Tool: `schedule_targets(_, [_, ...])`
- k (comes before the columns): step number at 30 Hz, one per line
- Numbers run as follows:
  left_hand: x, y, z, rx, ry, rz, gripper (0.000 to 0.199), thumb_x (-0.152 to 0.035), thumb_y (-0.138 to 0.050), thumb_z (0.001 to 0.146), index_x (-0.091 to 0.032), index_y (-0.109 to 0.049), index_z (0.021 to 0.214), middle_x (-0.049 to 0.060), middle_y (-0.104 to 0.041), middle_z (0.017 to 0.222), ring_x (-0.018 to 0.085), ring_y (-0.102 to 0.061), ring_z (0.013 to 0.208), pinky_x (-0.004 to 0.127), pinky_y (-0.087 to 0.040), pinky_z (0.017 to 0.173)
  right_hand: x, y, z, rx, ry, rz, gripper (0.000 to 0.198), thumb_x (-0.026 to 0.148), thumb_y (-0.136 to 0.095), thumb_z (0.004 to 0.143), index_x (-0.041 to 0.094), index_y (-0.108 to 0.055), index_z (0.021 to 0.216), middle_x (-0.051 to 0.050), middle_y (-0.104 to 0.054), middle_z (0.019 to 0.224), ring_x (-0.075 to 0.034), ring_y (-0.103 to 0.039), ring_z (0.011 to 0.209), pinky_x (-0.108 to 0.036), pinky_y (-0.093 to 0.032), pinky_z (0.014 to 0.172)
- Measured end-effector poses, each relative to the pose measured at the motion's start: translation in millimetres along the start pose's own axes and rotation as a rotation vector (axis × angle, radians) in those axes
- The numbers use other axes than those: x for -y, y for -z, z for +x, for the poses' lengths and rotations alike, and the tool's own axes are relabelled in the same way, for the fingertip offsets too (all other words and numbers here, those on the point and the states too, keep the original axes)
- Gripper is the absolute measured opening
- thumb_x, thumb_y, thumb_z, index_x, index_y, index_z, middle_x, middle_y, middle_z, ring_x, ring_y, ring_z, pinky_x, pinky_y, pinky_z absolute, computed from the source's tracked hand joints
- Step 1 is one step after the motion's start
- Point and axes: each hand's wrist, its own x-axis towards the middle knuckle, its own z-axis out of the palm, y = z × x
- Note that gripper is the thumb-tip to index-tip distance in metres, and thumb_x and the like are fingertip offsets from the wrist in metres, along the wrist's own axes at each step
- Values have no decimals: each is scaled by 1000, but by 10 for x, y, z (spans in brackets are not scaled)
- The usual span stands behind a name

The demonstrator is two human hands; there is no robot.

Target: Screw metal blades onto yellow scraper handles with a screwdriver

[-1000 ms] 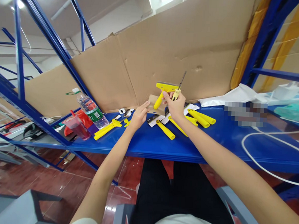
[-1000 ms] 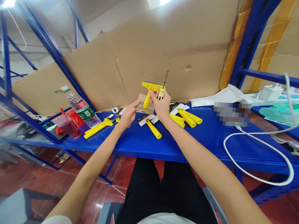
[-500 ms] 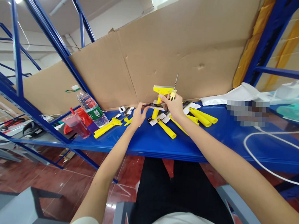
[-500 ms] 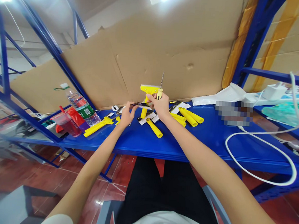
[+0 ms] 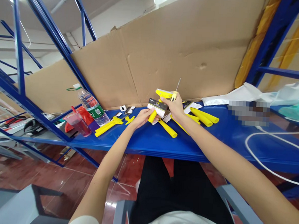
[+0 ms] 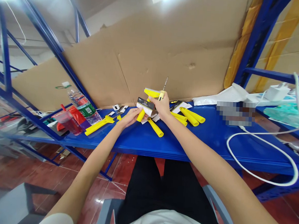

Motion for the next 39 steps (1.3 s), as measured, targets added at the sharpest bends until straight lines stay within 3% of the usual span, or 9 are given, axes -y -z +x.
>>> schedule_targets(4, [-62,-8,-30,26,0,-67,55,-54,-94,85,-9,-72,107,13,-79,83,21,-76,68,30,-62,63,60,-44,-69,21,-96,18,40,34,-90,81,24,-59,104,0,-73,88,-19,-74,74,-27,-59,56])
schedule_targets(10, [-113,21,-31,-135,-84,-86,49,-49,-95,85,-12,-70,105,5,-74,81,13,-70,63,22,-53,53,152,-14,-66,-19,-91,10,25,34,-86,92,21,-65,93,0,-66,74,-13,-60,51,-24,-38,35])
schedule_targets(15, [-115,68,-37,-153,-86,-34,48,-50,-94,85,-13,-71,105,4,-74,82,12,-70,63,21,-52,52,204,32,-87,2,-98,-40,27,33,-92,88,21,-68,86,7,-49,50,-12,-45,41,-23,-33,33])
schedule_targets(23, [-152,93,-66,-73,-45,-27,47,-47,-94,85,-12,-72,109,9,-79,92,17,-76,67,24,-58,55,238,41,-110,46,-119,-38,31,35,-96,80,20,-69,81,7,-48,48,-10,-41,41,-22,-31,33])
schedule_targets(28, [-168,72,-91,-15,-9,-86,48,-47,-94,85,-13,-71,110,8,-77,86,17,-74,66,24,-57,54,239,20,-139,93,-166,-67,35,37,-100,73,18,-72,79,6,-50,49,-9,-41,41,-21,-30,32])
schedule_targets(35, [-164,80,-76,-14,-21,-112,52,-53,-93,85,-14,-68,110,4,-72,81,13,-67,59,21,-48,46,194,-9,-181,188,-156,-160,26,36,-92,81,16,-76,80,5,-52,48,-9,-43,38,-21,-28,31])
schedule_targets(39, [-152,94,-69,-40,-40,-92,51,-58,-91,86,-17,-66,103,-2,-64,69,11,-60,50,21,-43,43,171,-24,-186,189,-111,-174,36,47,-92,85,18,-72,78,5,-53,50,-9,-43,36,-22,-28,30])
